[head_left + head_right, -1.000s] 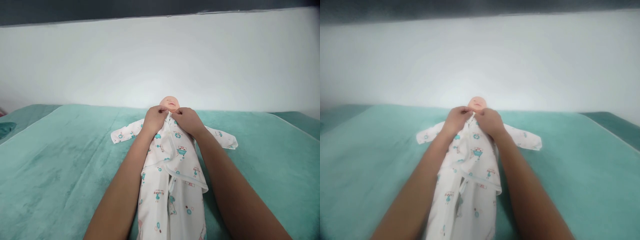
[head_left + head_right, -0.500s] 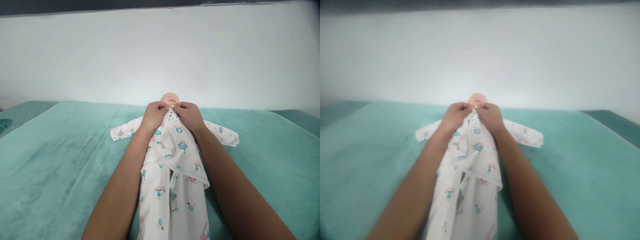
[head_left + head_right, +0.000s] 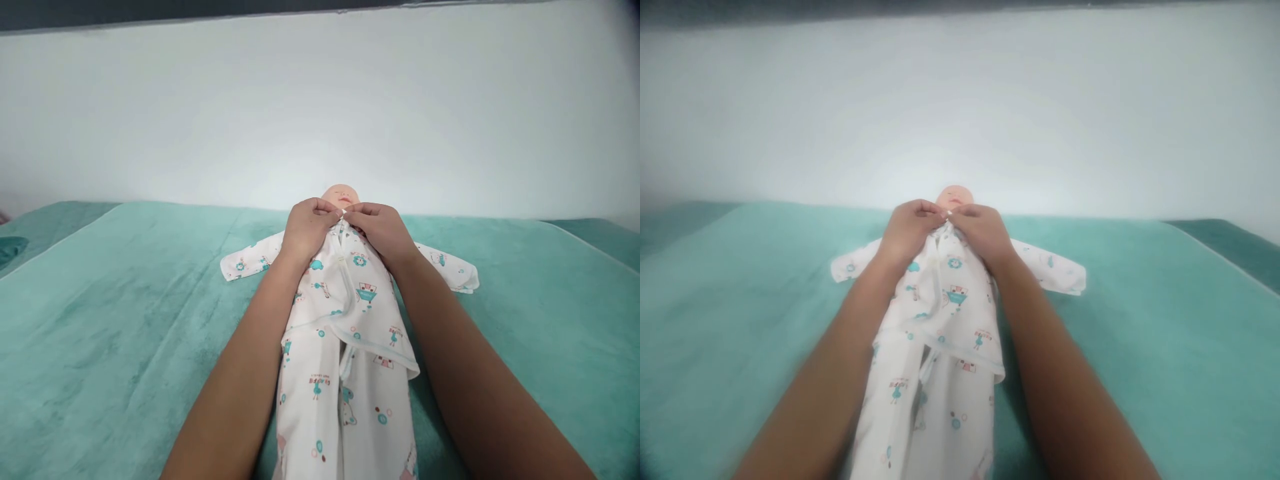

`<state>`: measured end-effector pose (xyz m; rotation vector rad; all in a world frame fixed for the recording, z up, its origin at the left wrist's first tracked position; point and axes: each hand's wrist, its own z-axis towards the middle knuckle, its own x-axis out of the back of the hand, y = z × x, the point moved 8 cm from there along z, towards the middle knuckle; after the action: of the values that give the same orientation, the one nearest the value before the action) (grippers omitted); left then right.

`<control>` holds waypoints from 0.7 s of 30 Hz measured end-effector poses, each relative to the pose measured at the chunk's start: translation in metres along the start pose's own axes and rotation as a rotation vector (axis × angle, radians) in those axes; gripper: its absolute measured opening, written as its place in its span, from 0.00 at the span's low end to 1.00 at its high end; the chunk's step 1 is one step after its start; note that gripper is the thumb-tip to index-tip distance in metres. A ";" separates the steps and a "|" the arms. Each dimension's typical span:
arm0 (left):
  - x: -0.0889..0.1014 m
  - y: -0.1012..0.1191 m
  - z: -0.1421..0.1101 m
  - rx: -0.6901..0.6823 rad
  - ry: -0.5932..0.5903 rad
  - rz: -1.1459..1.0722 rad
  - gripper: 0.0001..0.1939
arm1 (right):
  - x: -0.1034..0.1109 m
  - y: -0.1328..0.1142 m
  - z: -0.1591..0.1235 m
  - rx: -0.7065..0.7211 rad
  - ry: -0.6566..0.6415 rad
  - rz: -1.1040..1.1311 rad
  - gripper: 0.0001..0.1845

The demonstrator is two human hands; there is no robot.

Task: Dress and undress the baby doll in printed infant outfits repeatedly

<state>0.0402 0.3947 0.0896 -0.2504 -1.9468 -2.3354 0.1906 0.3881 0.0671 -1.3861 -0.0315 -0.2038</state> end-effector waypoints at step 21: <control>-0.001 0.000 -0.008 0.081 -0.001 -0.192 0.06 | -0.009 -0.014 -0.006 0.088 -0.121 -0.029 0.12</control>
<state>0.0403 0.3871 0.0882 -0.0615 -2.1485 -2.3597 0.1786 0.3814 0.0788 -1.3092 -0.1601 -0.1410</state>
